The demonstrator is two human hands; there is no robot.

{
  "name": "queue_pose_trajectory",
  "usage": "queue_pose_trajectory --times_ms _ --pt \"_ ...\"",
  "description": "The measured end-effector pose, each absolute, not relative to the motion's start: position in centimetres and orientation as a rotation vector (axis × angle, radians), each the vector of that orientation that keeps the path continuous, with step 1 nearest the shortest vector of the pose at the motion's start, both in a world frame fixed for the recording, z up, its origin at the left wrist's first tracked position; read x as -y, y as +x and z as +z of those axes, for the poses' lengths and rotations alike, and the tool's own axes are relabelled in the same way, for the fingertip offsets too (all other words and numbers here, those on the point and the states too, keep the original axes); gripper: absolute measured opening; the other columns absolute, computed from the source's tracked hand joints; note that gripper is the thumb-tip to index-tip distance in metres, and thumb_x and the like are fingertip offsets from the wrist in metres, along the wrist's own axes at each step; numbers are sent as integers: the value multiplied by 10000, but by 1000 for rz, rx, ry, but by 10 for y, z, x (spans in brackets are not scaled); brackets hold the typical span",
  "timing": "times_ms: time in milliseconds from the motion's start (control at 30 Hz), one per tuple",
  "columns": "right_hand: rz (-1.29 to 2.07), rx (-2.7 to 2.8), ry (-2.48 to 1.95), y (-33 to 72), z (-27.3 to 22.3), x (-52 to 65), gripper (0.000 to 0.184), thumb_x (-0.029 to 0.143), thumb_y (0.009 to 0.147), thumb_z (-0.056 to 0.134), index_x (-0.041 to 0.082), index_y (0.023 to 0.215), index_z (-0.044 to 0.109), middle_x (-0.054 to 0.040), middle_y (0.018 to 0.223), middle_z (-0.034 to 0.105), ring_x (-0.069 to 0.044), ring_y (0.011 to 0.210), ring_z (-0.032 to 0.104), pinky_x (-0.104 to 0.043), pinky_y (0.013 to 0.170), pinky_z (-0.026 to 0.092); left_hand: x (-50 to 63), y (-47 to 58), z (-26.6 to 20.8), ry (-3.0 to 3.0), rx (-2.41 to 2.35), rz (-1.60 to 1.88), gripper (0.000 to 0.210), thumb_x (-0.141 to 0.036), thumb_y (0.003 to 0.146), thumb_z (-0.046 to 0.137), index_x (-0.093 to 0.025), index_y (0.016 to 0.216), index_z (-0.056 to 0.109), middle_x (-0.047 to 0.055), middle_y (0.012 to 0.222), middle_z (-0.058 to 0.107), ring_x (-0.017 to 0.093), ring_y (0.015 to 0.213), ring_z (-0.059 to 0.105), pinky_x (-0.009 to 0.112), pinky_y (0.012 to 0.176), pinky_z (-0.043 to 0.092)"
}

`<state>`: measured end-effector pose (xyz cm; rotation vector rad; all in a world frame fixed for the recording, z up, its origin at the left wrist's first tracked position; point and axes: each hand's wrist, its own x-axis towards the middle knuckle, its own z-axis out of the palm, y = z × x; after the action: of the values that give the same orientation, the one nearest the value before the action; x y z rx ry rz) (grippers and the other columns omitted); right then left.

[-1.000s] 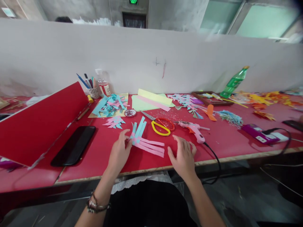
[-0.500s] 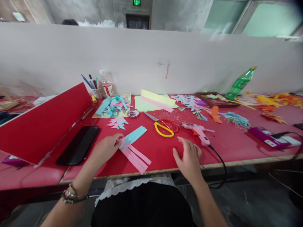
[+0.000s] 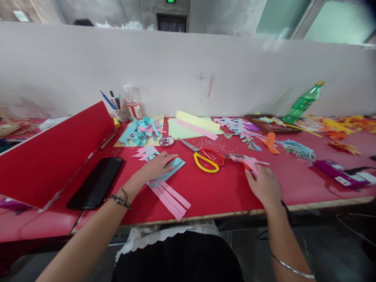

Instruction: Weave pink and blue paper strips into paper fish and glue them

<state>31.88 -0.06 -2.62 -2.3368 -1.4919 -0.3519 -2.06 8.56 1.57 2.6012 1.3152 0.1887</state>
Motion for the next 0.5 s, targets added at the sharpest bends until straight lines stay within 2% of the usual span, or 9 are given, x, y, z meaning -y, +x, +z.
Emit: queue_pose_trajectory --times_ms 200,333,500 --pt "-512 1589 -2296 324 -32 1 377 320 829 368 94 1097 506 -151 936 582 -248 870 513 -330 712 384 -110 -20 6 2790 -1052 90 493 -445 869 276 -224 1302 351 55 904 469 167 787 495 245 702 378" --pt "-550 1613 -2292 323 -31 3 339 251 822 367 95 1085 512 -137 928 582 -232 847 510 -315 719 377 -119 -20 6 2806 -986 71 479 -444 868 281 -254 1302 354 58 926 492 163 781 502 224 670 367" --pt "-573 1632 -2292 321 -31 3 368 312 823 384 98 1098 499 -145 926 574 -240 841 503 -327 685 378 -120 -21 3 2725 -1027 139 435 -426 855 346 -258 1246 440 62 990 530 171 834 517 226 685 377"
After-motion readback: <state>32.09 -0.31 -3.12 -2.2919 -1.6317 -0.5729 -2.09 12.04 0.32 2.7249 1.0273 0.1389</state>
